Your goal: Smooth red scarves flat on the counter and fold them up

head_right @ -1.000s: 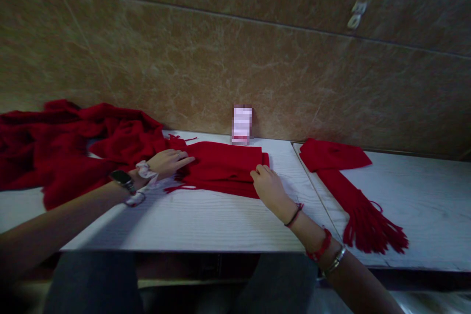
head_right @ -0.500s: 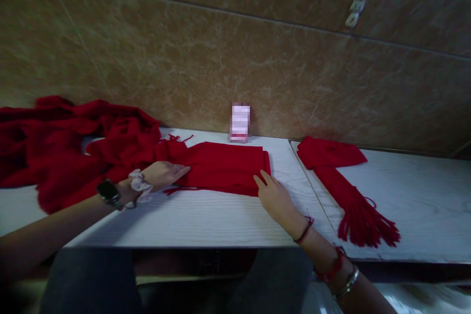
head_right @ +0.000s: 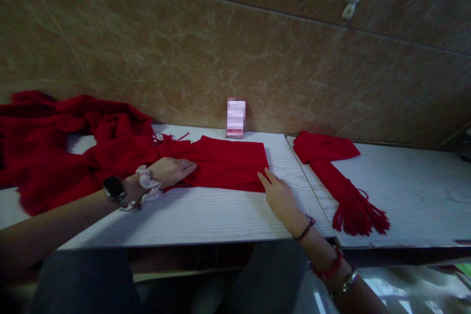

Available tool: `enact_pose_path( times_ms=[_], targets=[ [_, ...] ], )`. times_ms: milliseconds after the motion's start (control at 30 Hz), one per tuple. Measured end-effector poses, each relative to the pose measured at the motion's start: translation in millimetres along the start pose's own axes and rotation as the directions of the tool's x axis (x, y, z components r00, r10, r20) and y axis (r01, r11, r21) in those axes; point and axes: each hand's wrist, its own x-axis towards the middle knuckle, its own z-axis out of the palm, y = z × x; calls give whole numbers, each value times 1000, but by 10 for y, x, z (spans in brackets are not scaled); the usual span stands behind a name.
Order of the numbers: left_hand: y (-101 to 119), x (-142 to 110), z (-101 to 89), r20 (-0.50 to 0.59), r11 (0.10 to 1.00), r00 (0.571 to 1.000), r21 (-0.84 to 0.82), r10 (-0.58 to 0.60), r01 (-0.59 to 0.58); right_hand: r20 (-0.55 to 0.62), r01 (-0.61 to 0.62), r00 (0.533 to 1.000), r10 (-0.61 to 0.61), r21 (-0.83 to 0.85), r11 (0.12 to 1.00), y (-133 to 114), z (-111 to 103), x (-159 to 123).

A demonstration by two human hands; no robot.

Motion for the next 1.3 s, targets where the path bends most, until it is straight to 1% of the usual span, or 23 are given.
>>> enact_pose_path(
  times_ms=[67,100,167,233,300,367,433,467,600,733,800,900,1000,1100,1200,1233,1300],
  targets=[
    [0,-25,109,75,996,997,86,32,-38,24,-14,1000,13,18,1000,-14,20,-13],
    [-21,-40,129,87,992,996,119,33,-44,25,-22,999,21,22,1000,-25,7,-4],
    [-84,-67,108,68,990,997,138,20,-29,3,-29,1000,29,16,999,-51,-50,23],
    [-137,-91,46,38,991,999,132,-1,-4,-45,-13,999,13,-7,1000,-76,-113,40],
    [-150,-116,1,40,993,999,116,-22,17,-84,11,996,-14,-34,999,-95,-141,29],
    [-127,-146,6,93,995,995,97,-32,23,-74,32,997,-36,-54,998,-107,-120,-7],
    [-102,-180,61,150,997,988,77,-26,14,-35,51,998,-54,-65,997,-108,-63,-51],
    [-99,-197,98,154,998,988,65,-23,13,-19,58,998,-59,-62,996,-104,-32,-70],
    [-190,-247,216,61,999,998,33,-13,11,-22,64,998,-64,0,998,-74,24,-104],
    [-294,-258,213,-15,1000,1000,15,-17,17,-66,64,996,-61,49,997,-48,-4,-94],
    [-288,-255,207,-7,1000,1000,2,-20,20,-48,54,998,-51,69,996,-50,9,-93],
    [-244,-247,240,59,1000,998,-6,-30,30,18,45,999,-47,91,995,-73,67,-103],
    [-242,-247,270,79,997,996,-57,-46,50,58,37,997,-43,99,994,-98,93,-109],
    [-290,-251,181,138,992,990,-120,-22,38,86,21,996,-32,129,991,-91,-1,-90],
    [-331,-209,-59,208,977,978,-213,31,14,88,54,993,-78,247,967,-22,-228,19],
    [-337,-167,-148,205,964,978,-266,46,10,68,74,993,-99,298,952,14,-314,94],
    [-344,-23,-286,146,929,989,-370,34,22,-6,93,995,-98,366,926,96,-453,316]
  ],
)
